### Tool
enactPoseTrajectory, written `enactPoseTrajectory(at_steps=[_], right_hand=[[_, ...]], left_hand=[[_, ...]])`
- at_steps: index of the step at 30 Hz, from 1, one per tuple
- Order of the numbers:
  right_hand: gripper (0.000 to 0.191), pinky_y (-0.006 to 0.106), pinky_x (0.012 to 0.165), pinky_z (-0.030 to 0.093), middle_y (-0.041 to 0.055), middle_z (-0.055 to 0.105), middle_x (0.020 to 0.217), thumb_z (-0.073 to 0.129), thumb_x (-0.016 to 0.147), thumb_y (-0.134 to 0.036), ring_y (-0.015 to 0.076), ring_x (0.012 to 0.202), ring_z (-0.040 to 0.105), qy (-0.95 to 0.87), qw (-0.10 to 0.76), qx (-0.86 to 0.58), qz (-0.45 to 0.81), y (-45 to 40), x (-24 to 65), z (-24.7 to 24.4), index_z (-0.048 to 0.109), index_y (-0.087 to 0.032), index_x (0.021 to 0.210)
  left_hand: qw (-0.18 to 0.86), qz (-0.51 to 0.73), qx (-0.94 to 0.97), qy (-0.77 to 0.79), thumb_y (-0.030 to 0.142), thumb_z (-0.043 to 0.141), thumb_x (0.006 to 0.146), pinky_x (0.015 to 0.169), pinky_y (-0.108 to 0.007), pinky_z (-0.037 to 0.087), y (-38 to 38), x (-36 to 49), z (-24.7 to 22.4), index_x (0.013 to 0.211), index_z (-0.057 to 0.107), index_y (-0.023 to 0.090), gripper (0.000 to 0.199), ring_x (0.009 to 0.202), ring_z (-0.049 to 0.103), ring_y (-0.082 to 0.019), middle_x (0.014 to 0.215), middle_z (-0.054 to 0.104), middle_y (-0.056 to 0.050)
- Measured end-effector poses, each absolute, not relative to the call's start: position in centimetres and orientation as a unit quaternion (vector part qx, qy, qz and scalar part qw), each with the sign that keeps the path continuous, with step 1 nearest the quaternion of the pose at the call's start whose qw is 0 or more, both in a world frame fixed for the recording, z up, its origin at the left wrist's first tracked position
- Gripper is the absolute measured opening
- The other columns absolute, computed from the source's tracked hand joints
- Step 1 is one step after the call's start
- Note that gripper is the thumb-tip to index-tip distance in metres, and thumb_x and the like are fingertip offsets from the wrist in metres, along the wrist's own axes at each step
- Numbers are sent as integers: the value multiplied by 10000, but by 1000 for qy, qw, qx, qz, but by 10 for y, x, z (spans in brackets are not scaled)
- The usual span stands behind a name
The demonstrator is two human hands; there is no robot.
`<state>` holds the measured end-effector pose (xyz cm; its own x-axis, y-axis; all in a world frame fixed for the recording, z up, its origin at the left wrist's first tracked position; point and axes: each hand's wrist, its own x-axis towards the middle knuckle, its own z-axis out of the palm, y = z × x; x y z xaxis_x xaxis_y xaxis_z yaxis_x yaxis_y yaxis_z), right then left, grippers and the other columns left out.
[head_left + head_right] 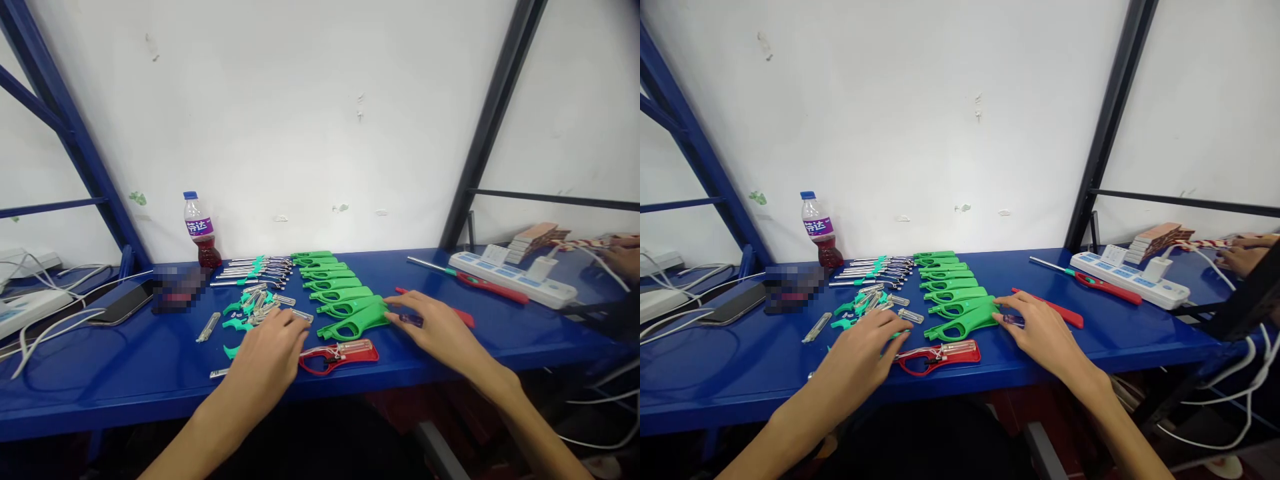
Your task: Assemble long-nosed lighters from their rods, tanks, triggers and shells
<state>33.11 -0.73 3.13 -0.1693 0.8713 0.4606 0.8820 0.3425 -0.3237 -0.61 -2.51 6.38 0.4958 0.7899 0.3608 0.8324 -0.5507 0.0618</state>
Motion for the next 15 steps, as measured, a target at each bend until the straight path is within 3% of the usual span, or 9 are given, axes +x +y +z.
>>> enactPoseTrajectory(at_steps=[4,11,15], right_hand=[[380,510,1041,588,80,769,1317,608,1010,-474,345,1232,720,-774,309,-553,8,-4,333,23,746,-273,1301],[346,480,1005,603,54,788,1285,581,1026,-455,328,1170,753,-766,325,-553,36,-10,327,25,757,-279,1267],[330,468,984,606,68,796,1261,596,1019,-468,331,1148,758,-759,337,-555,45,-13,327,24,760,-271,1228]], left_hand=[[22,-150,-889,-431,187,551,1044,914,-418,565,-6,14,69,1219,749,191,265,1114,675,-302,1168,741,-120],[-40,-111,-910,-397,366,694,994,967,-375,553,20,20,74,1218,770,233,272,1148,721,-286,1198,783,-89],[-46,-102,-912,-395,278,725,950,923,-363,557,23,25,72,1169,780,229,232,1116,731,-295,1161,784,-96]])
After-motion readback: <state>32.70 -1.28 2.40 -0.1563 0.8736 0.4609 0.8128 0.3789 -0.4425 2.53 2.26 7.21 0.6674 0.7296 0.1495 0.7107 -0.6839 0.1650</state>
